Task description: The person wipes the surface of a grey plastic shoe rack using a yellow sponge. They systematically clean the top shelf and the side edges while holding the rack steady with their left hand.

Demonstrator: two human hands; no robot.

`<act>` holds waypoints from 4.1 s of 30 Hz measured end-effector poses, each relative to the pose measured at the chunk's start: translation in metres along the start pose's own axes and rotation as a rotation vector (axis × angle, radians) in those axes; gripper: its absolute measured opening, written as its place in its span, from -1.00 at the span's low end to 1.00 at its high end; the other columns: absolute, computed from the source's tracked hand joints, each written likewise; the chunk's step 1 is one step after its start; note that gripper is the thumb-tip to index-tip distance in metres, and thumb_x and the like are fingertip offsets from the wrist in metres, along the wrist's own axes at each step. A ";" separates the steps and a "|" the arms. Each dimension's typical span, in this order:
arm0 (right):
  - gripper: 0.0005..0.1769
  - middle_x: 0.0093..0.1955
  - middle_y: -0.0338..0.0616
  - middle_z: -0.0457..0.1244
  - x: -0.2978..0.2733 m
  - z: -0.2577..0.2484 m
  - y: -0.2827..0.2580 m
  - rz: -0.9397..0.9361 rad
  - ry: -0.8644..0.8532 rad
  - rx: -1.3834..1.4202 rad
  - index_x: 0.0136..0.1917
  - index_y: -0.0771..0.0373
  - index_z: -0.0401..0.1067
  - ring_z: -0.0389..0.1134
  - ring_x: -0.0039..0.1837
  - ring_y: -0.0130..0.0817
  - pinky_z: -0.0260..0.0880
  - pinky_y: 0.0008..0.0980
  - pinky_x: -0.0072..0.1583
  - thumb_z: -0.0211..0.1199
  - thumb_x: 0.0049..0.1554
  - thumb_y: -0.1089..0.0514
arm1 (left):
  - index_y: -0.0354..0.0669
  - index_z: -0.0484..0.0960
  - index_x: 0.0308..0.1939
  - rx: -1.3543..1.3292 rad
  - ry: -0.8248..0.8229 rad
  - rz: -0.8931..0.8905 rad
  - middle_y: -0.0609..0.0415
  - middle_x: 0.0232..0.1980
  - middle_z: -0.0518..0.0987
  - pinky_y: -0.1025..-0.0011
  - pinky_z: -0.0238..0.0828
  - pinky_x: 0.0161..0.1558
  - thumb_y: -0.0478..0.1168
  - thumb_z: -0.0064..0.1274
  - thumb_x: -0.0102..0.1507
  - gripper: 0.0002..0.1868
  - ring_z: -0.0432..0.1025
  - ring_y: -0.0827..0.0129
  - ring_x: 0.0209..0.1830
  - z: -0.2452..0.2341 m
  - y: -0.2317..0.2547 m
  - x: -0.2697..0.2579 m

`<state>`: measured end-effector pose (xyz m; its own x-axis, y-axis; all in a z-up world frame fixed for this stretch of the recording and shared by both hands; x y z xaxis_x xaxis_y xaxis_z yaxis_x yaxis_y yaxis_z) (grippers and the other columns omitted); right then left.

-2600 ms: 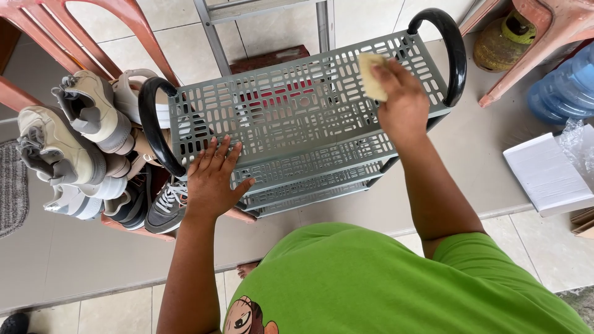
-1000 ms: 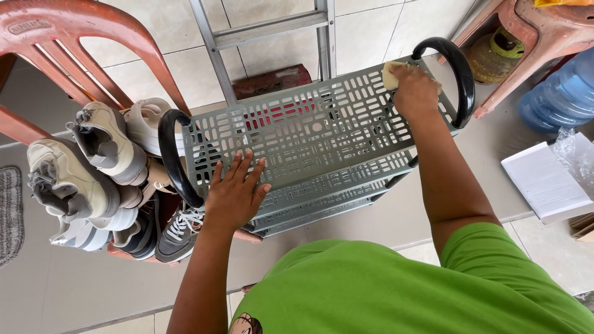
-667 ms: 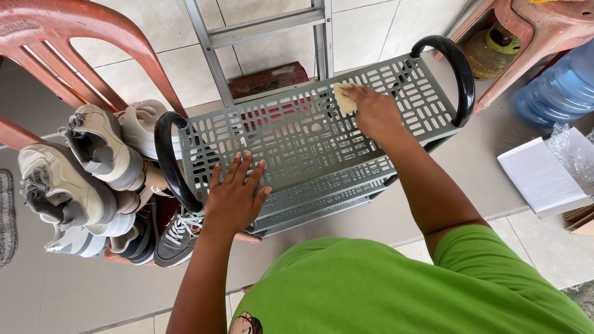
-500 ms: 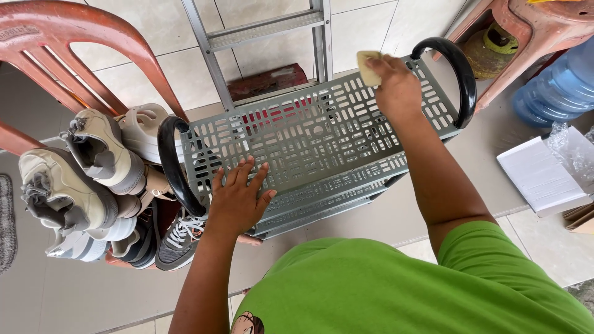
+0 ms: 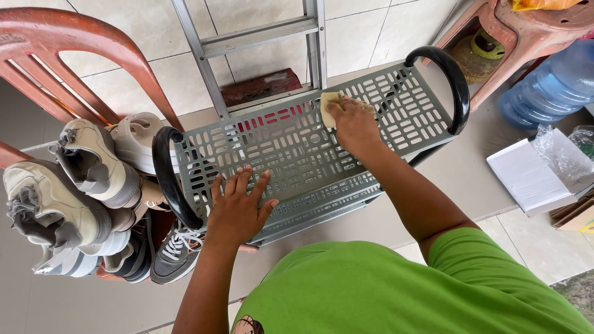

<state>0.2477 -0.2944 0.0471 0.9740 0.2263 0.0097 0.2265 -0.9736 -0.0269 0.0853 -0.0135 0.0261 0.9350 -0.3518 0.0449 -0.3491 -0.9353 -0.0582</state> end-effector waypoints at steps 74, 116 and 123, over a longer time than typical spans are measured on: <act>-0.54 0.09 0.14 0.39 -0.069 -0.027 -0.073 -0.506 0.460 0.224 0.29 0.19 0.42 0.47 0.15 0.11 0.47 -0.09 0.18 0.13 0.11 0.37 | 0.53 0.29 0.51 -0.028 -0.036 -0.019 0.00 0.60 0.23 -0.17 -0.27 0.55 0.48 -0.27 0.33 -0.30 0.02 0.15 0.64 -0.023 -0.009 0.001; -0.36 0.22 0.12 0.39 -0.131 0.003 0.132 -0.121 0.792 -0.137 0.37 0.26 0.43 0.40 0.26 0.09 0.35 -0.07 0.20 0.31 -0.01 0.26 | 0.51 0.58 0.35 0.104 0.500 -0.172 0.12 0.40 0.54 0.02 0.14 0.47 0.44 -0.05 0.31 -0.42 0.36 0.22 0.47 0.007 0.003 -0.023; -0.52 0.18 0.17 0.41 -0.130 0.041 0.117 -0.159 0.841 -0.100 0.27 0.33 0.51 0.44 0.23 0.15 0.39 -0.01 0.30 0.24 0.05 0.30 | 0.44 0.61 0.34 0.092 0.470 -0.172 0.06 0.40 0.54 0.10 0.22 0.44 0.39 -0.06 0.35 -0.46 0.34 0.12 0.48 0.002 0.006 -0.022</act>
<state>0.1477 -0.4363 0.0022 0.5958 0.3024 0.7440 0.3199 -0.9391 0.1255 0.0628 -0.0117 0.0223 0.8416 -0.1926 0.5045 -0.1660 -0.9813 -0.0976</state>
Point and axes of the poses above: each hand's wrist, its own x-axis towards the middle knuckle, its own z-axis out of the palm, y = z × x, the point moved 4 cm from there along x, towards the middle knuckle
